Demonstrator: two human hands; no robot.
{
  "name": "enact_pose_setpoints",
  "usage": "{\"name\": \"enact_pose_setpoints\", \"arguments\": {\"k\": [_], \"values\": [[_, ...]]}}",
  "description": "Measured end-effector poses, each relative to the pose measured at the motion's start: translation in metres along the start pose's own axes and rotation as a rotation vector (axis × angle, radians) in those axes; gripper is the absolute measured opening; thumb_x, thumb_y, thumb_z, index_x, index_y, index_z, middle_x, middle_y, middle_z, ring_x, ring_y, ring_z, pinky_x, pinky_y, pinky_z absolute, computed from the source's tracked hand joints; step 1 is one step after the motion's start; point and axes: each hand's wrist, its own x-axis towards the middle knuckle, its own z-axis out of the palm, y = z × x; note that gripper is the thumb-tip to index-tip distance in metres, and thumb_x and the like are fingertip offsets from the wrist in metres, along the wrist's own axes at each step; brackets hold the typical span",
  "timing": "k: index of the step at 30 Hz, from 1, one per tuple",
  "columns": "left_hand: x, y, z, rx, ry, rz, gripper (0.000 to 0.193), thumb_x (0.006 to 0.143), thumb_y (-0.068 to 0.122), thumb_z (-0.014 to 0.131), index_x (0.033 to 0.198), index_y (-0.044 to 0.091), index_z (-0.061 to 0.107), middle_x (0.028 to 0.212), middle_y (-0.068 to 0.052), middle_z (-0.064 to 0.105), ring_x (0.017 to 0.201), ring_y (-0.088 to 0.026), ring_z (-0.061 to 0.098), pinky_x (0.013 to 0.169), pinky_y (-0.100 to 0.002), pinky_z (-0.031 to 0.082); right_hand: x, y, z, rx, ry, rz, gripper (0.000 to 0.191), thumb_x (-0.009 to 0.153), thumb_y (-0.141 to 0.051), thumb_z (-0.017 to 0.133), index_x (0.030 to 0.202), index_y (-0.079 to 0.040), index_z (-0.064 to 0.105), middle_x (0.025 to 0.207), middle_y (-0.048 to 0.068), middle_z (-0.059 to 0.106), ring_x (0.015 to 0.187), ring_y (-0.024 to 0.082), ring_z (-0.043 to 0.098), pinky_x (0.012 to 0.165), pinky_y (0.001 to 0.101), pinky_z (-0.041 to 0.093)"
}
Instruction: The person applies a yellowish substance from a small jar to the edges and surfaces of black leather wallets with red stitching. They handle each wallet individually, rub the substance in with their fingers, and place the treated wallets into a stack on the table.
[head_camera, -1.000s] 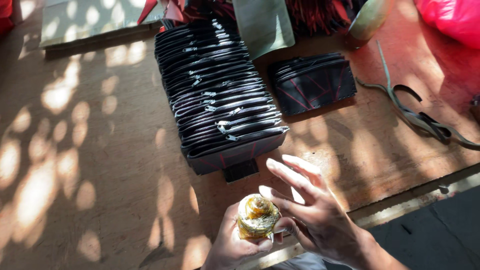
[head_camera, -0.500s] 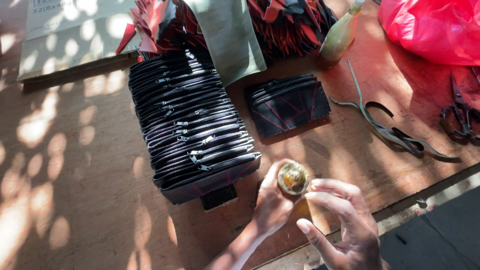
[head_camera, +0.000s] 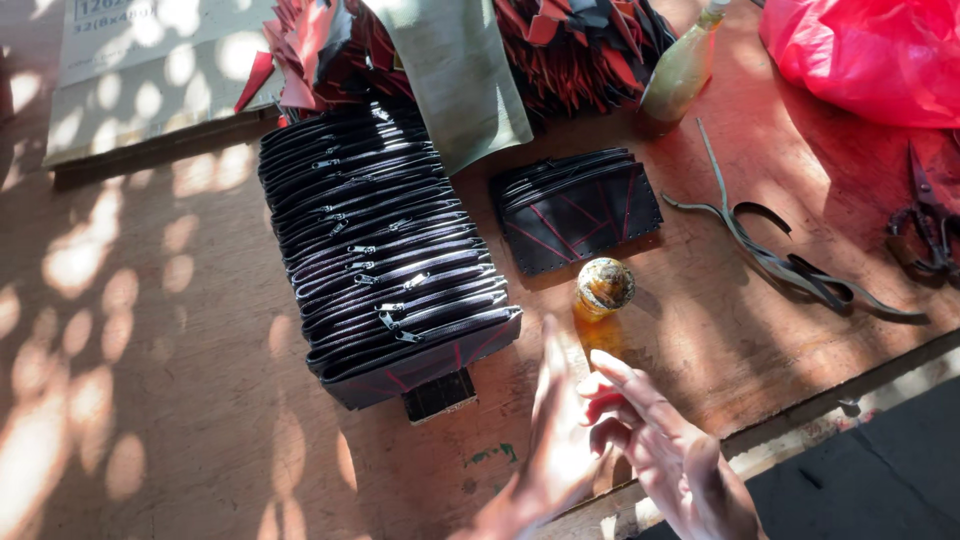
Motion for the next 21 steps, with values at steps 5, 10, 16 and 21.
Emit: {"name": "enact_pose_setpoints", "arguments": {"k": [5,10,16,21], "values": [[-0.063,0.012,-0.03,-0.013,0.214,0.321,0.056,0.095,0.004,0.06,0.15,-0.001,0.049,0.128,-0.017,0.069,0.114,-0.02,0.068,0.095,-0.029,0.057,0.003,0.021,0.006,-1.117,0.117,-0.1,0.062,0.099,-0.023,0.063,0.155,-0.006,0.043,0.15,0.017,0.045,0.113,0.022,0.058,0.097,0.0414,0.052],[-0.086,0.044,-0.065,0.085,0.17,0.331,0.071,0.08,0.004,0.078,0.144,-0.004,0.048,0.114,-0.015,0.074,0.097,-0.014,0.071,0.083,-0.028,0.06,-0.01,0.071,0.019,-1.338,-0.063,-0.227,0.06,0.092,-0.007,0.053,0.152,-0.009,0.048,0.147,0.024,0.05,0.123,0.034,0.059,0.097,0.0388,0.053],[-0.084,0.048,-0.083,0.226,0.486,0.14,0.019,0.089,0.013,0.079,0.095,-0.005,0.075,0.073,-0.007,0.075,0.064,-0.009,0.065,0.056,-0.023,0.054,-0.029,0.132,0.036,-1.718,-0.169,0.195,0.043,0.085,-0.019,0.06,0.123,0.0,0.06,0.094,0.013,0.065,0.081,0.028,0.066,0.064,0.0389,0.056],[-0.076,0.061,-0.113,0.099,0.442,-0.066,0.042,0.097,0.032,0.058,0.083,-0.003,0.074,0.061,-0.006,0.073,0.054,-0.011,0.069,0.048,-0.025,0.054,-0.022,0.147,0.046,-2.069,-0.546,-0.009,0.064,0.077,-0.017,0.058,0.131,0.016,0.055,0.079,0.012,0.056,0.068,0.025,0.06,0.044,0.0361,0.052]]}}
